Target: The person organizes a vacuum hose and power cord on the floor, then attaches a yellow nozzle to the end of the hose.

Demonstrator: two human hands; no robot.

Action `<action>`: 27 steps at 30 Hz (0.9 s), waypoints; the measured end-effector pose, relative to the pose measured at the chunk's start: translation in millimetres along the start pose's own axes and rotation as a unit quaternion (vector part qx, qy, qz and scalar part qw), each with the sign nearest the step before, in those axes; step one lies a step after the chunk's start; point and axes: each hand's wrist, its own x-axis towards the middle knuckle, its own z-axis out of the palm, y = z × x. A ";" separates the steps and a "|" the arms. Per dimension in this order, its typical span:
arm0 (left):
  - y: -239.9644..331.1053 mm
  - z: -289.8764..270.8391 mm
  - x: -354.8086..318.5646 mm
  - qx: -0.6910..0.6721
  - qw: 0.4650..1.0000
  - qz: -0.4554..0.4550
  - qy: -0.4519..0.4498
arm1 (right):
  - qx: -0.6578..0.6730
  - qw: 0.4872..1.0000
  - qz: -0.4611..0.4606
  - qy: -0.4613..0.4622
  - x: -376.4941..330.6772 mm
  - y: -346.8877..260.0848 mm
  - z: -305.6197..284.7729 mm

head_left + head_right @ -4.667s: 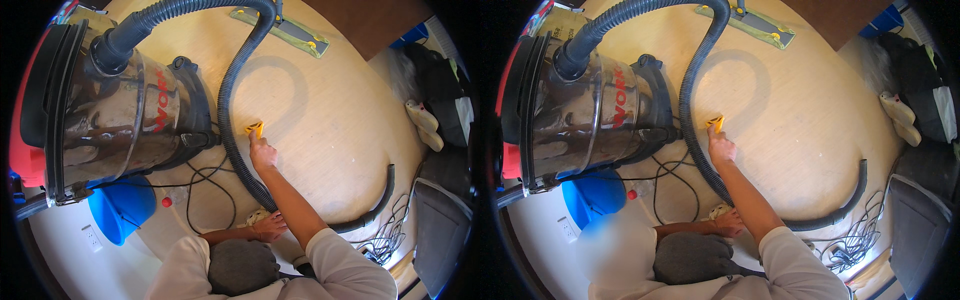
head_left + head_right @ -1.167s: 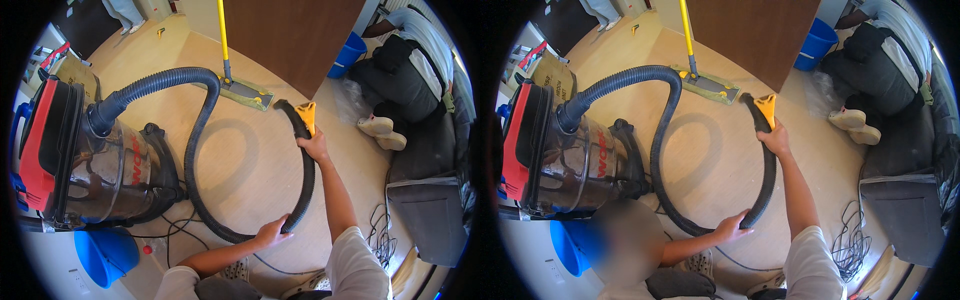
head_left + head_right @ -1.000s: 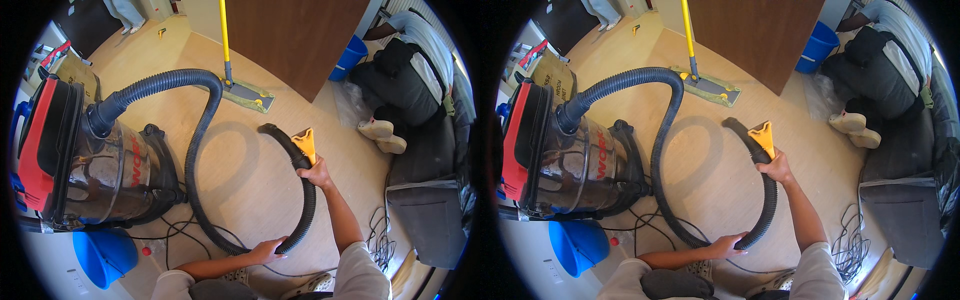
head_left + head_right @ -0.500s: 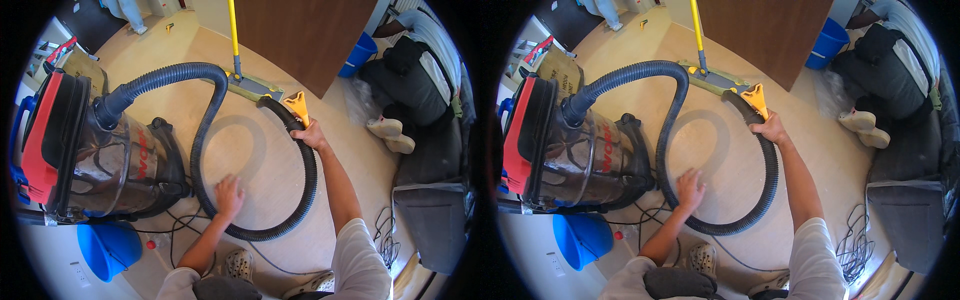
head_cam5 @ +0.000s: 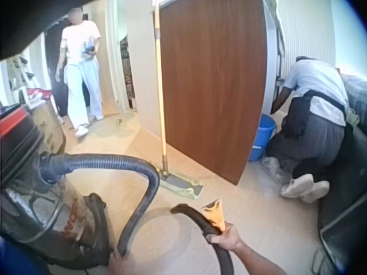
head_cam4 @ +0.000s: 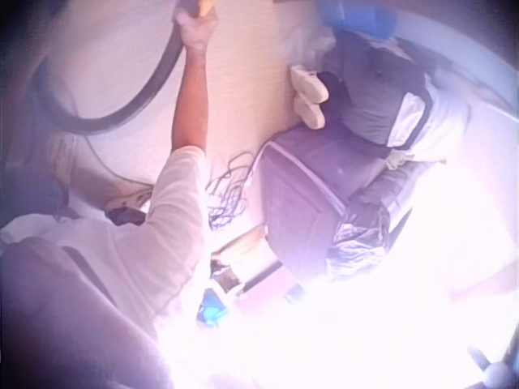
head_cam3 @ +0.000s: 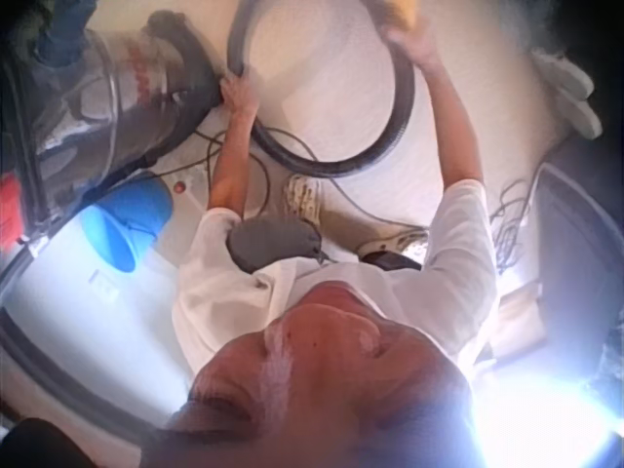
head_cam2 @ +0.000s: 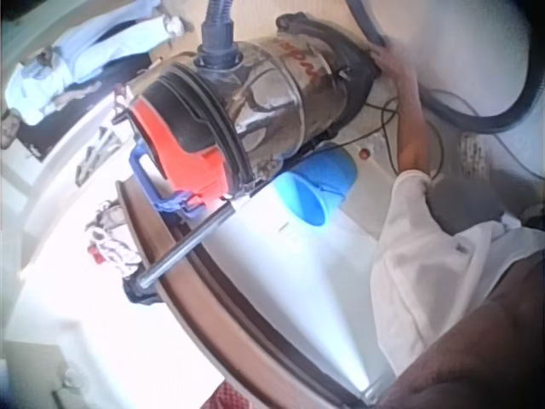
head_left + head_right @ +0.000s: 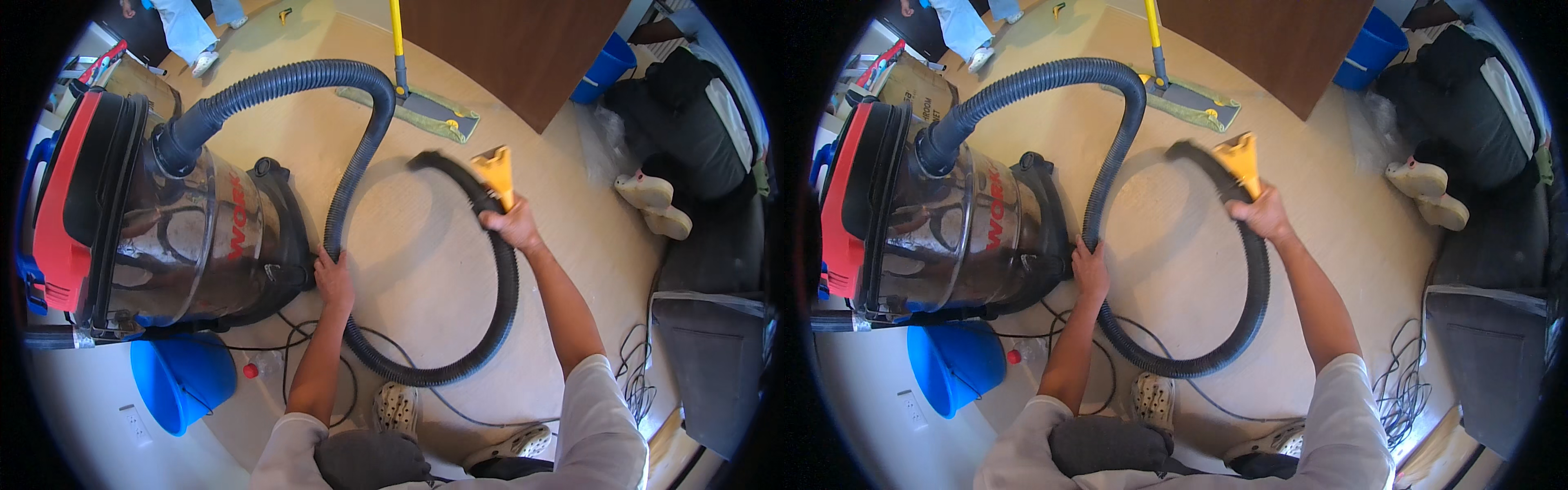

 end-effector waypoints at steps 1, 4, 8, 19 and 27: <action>2.2 -1.1 -1.7 -0.010 1.000 0.003 -0.022 | -0.002 1.000 -0.011 0.015 -4.7 -1.8 -5.7; -1.1 -15.0 -18.6 -0.006 0.999 0.008 -0.053 | -0.099 0.988 0.068 -0.100 -56.5 -5.4 -7.0; -2.2 -17.5 -66.3 -0.031 0.998 0.016 -0.051 | -0.105 0.991 0.073 -0.041 -114.2 -9.9 -46.5; -29.0 -56.4 -120.8 -0.170 0.983 -0.011 0.068 | -0.115 0.990 0.076 -0.041 -117.1 -14.5 2.8; -32.4 -77.2 -131.9 -0.209 0.969 -0.008 0.129 | -0.065 0.989 0.021 -0.129 -58.8 5.6 74.7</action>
